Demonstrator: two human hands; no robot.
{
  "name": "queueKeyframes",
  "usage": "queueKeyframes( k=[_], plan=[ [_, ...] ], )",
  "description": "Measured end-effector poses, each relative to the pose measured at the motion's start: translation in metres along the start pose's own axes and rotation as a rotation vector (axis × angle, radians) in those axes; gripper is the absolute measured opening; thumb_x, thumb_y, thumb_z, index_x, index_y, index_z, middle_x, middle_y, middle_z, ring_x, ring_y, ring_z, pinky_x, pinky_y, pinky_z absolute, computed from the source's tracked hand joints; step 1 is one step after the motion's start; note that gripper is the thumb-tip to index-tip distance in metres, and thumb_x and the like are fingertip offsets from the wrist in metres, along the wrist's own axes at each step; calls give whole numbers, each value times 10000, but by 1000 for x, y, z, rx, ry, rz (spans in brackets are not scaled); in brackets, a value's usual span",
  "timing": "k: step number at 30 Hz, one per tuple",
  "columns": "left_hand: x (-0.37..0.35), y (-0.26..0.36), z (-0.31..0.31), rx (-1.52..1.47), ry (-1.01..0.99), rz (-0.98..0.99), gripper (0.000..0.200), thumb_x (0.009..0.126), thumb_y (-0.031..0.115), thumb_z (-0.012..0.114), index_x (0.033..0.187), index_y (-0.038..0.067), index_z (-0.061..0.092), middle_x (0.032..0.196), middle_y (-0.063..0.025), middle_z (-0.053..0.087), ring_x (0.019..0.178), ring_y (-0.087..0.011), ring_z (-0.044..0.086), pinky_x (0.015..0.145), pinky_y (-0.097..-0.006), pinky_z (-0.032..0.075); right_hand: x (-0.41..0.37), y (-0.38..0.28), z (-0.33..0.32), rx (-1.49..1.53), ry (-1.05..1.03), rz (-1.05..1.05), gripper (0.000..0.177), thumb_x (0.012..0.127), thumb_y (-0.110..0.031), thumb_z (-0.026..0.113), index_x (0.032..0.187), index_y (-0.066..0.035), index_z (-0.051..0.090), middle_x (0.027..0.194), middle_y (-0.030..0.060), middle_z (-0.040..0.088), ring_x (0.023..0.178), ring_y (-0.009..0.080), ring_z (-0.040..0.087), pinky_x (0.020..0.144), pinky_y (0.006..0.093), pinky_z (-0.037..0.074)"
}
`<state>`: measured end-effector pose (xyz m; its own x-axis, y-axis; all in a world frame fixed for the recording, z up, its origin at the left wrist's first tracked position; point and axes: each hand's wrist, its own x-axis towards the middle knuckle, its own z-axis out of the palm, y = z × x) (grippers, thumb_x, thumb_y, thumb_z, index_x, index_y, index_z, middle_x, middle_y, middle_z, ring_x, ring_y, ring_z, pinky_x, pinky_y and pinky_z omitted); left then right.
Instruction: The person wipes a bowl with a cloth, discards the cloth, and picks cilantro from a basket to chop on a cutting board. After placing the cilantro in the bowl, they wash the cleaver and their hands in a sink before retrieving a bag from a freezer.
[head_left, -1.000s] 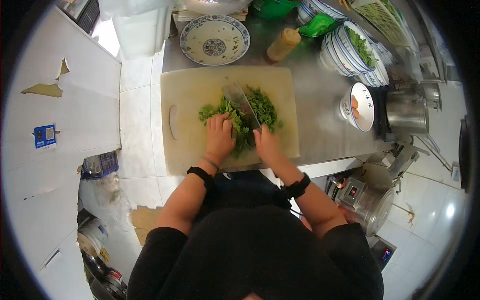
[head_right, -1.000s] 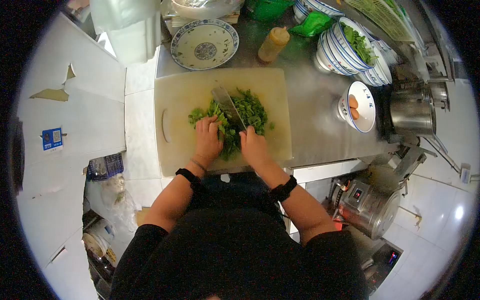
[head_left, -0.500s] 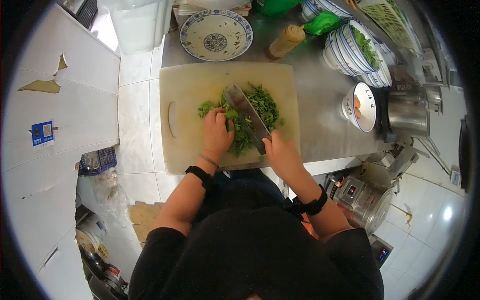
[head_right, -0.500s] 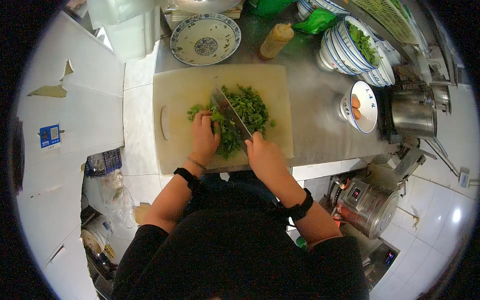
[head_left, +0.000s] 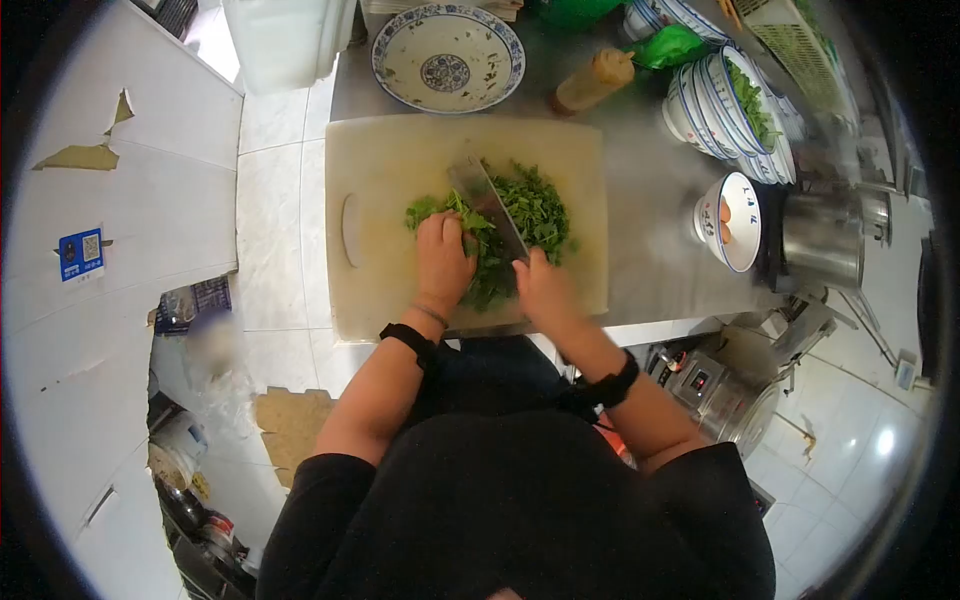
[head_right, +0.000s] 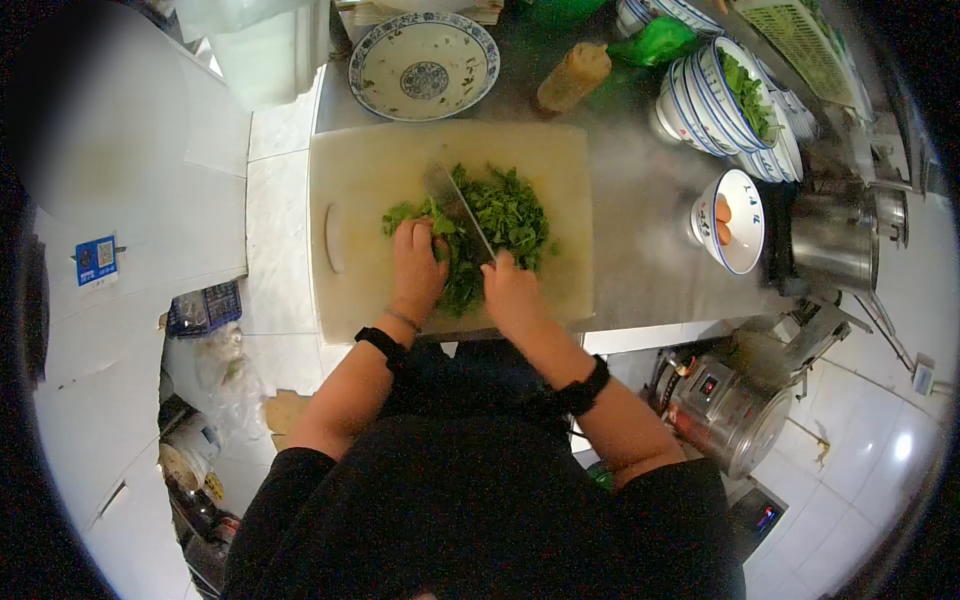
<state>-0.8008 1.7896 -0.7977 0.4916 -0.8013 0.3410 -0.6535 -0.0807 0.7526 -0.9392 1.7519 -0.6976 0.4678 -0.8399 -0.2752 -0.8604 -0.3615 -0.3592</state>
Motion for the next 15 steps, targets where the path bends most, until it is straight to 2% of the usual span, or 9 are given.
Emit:
queueKeyframes(
  k=[2,4,7,9,11,15],
  plan=[
    [-1,-1,1,-6,24,-1,354,593,-38,663,908,0,506,987,-173,498,925,-361,479,809,-424,409,-6,10,-13,45,25,-63,298,929,-275,462,892,19,480,664,266,584,622,470,574,547,529,451],
    [0,1,1,-33,-6,-41,342,604,-35,654,912,3,509,987,-175,497,928,-359,477,811,-424,408,-22,13,-27,-33,-96,-47,300,921,-273,475,863,21,483,659,271,578,622,475,569,549,538,442],
    [0,-1,-1,-16,-32,-17,299,659,-21,624,937,0,516,984,-176,497,926,-360,477,817,-422,407,-36,24,1,-124,-48,-29,308,922,-278,468,899,29,480,669,276,579,644,484,565,562,543,441],
    [-1,0,-1,-11,-30,-21,283,679,-13,612,946,-1,518,982,-176,497,925,-359,477,821,-420,406,-33,24,18,-33,-62,51,307,923,-282,466,917,24,471,672,277,578,641,482,564,562,544,440],
    [-1,2,-2,-8,-24,-21,269,699,-5,599,955,-1,520,981,-175,496,924,-357,477,826,-419,404,-20,20,23,136,63,16,290,925,-276,464,935,13,466,679,279,580,644,481,562,568,548,440],
    [2,3,-5,-18,-16,-8,274,719,6,593,978,-5,502,997,-179,497,944,-365,474,831,-423,404,15,11,15,127,76,-34,271,927,-261,463,930,9,471,725,275,592,681,479,563,590,540,443]
  ],
)
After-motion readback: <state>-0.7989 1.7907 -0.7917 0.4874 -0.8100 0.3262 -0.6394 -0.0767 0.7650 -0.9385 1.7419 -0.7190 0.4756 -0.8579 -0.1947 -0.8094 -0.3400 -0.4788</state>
